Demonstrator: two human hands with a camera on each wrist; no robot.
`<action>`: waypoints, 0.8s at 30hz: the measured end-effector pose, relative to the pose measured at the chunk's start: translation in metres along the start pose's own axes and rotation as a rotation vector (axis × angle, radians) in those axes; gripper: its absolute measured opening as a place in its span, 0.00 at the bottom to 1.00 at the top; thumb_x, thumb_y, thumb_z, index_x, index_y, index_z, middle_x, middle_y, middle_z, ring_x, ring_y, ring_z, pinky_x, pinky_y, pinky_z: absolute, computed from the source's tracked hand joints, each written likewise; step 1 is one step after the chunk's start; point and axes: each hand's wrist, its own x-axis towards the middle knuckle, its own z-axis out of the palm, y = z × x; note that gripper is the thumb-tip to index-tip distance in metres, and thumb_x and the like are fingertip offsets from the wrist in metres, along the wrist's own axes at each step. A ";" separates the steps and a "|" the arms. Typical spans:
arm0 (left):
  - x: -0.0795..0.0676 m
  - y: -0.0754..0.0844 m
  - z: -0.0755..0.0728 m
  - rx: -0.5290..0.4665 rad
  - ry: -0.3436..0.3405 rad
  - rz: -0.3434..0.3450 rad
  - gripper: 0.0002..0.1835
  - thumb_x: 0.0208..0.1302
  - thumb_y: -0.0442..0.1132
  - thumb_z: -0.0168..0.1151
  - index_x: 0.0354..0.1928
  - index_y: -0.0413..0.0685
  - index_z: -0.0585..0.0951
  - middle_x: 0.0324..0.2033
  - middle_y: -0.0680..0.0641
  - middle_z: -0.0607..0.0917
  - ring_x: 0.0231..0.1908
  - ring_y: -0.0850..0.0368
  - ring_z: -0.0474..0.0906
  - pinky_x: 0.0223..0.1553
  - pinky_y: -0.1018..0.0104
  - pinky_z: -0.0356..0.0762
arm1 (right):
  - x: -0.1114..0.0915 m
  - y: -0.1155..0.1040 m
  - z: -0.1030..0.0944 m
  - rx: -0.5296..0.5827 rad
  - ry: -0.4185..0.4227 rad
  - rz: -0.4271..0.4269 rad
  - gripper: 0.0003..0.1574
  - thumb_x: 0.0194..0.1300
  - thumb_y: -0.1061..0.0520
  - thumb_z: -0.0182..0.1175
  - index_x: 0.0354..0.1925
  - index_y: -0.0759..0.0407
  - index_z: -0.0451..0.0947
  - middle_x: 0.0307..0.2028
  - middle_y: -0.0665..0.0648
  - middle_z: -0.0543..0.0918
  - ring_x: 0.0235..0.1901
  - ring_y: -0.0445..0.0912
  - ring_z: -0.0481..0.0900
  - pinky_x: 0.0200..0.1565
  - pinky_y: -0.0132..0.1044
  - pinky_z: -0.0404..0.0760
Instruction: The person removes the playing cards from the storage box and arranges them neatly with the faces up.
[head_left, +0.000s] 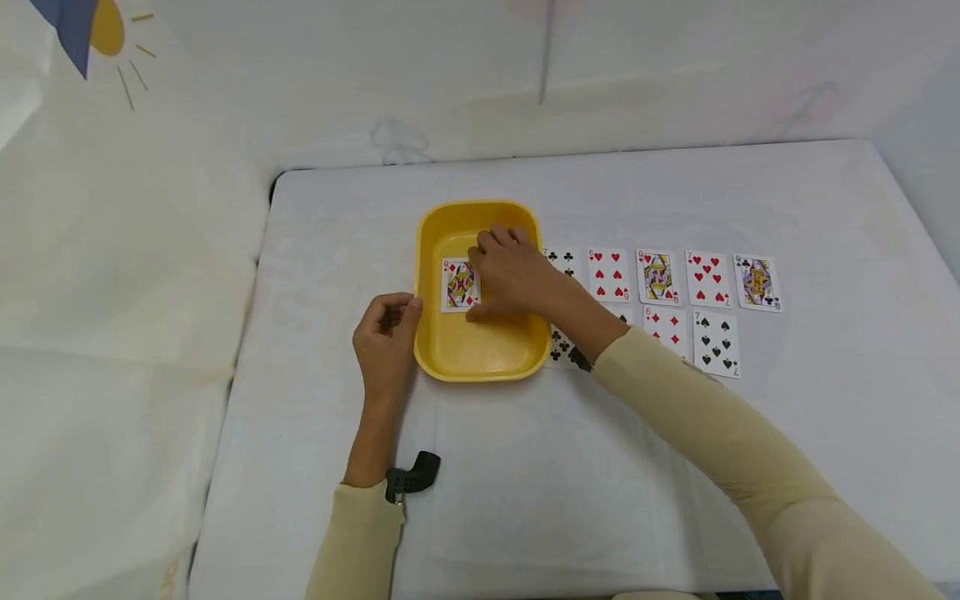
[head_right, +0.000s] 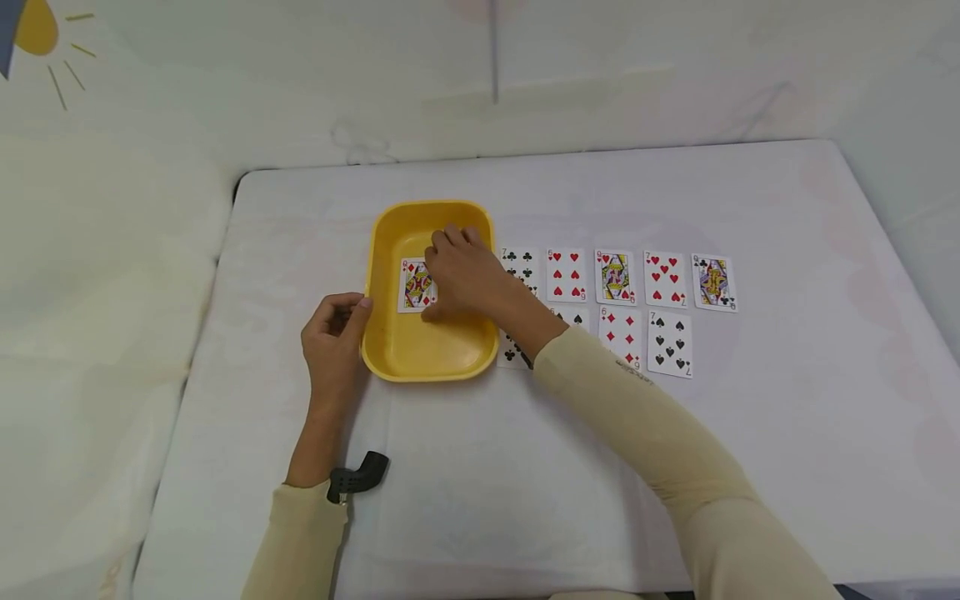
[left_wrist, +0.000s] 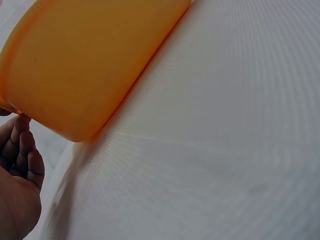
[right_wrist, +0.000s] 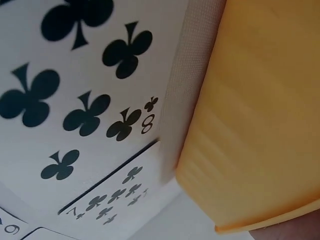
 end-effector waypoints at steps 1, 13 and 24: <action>0.000 0.000 0.000 -0.003 0.000 0.001 0.12 0.67 0.44 0.67 0.44 0.42 0.85 0.37 0.46 0.84 0.37 0.55 0.76 0.41 0.69 0.75 | 0.000 0.000 0.000 0.007 -0.004 0.003 0.58 0.51 0.21 0.65 0.63 0.63 0.71 0.53 0.59 0.68 0.54 0.55 0.58 0.60 0.50 0.56; 0.000 0.002 0.001 -0.008 0.000 0.027 0.12 0.67 0.44 0.67 0.42 0.41 0.85 0.35 0.47 0.84 0.36 0.55 0.77 0.40 0.68 0.75 | 0.003 -0.001 -0.002 0.008 -0.023 0.028 0.52 0.50 0.22 0.66 0.54 0.62 0.75 0.46 0.57 0.68 0.48 0.54 0.58 0.53 0.49 0.55; 0.000 0.002 -0.001 -0.002 -0.004 0.018 0.12 0.67 0.45 0.67 0.43 0.42 0.85 0.36 0.47 0.84 0.37 0.55 0.77 0.42 0.69 0.75 | -0.008 0.004 -0.006 -0.018 0.083 -0.043 0.55 0.48 0.22 0.67 0.55 0.63 0.76 0.50 0.59 0.71 0.51 0.54 0.60 0.54 0.49 0.56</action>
